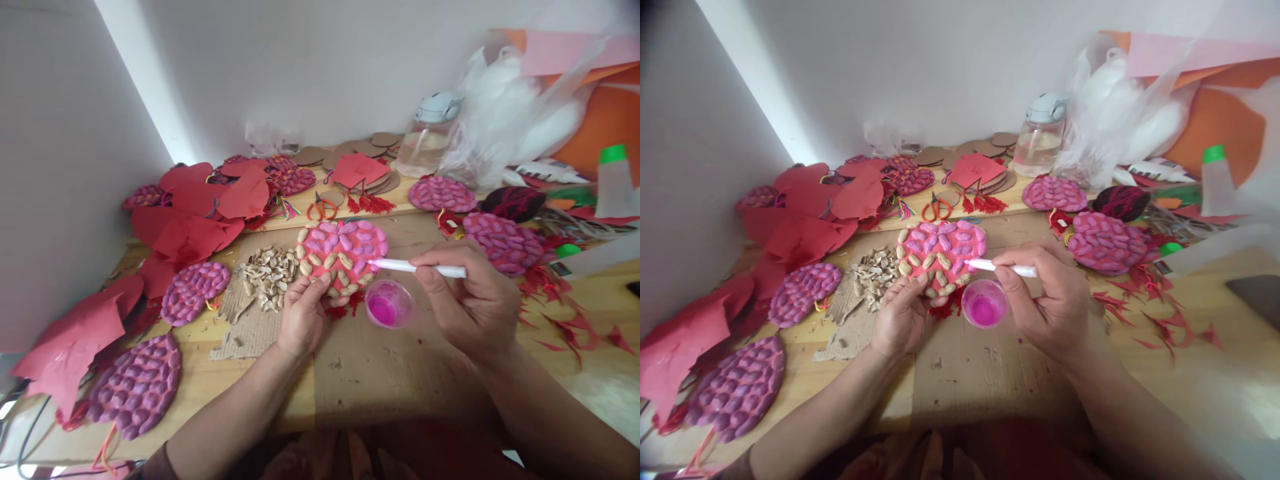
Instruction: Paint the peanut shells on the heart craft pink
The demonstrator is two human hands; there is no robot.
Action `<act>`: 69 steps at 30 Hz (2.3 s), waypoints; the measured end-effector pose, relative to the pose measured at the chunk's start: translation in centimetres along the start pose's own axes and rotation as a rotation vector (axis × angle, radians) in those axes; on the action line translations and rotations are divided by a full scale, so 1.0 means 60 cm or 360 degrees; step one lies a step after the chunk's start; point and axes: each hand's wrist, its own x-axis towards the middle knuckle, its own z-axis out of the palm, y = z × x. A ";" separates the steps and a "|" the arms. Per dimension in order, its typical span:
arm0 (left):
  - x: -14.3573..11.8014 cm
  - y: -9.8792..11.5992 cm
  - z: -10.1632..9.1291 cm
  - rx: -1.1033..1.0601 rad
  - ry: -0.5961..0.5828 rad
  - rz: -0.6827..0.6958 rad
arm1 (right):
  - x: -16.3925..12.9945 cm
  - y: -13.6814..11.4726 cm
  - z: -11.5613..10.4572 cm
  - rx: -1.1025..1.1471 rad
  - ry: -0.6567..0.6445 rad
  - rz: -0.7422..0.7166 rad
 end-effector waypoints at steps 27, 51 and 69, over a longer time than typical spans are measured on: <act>0.005 -0.003 -0.002 0.0046 0.0035 0.0002 | 0.008 -0.018 -0.002 -0.0582 -0.0825 -0.0297; 0.001 0.000 -0.002 0.0029 0.0006 -0.0028 | 0.009 -0.013 -0.017 0.0118 0.0024 0.0192; -0.002 -0.001 -0.001 0.0062 -0.0037 -0.0004 | 0.002 -0.007 -0.006 -0.0007 -0.0205 0.0072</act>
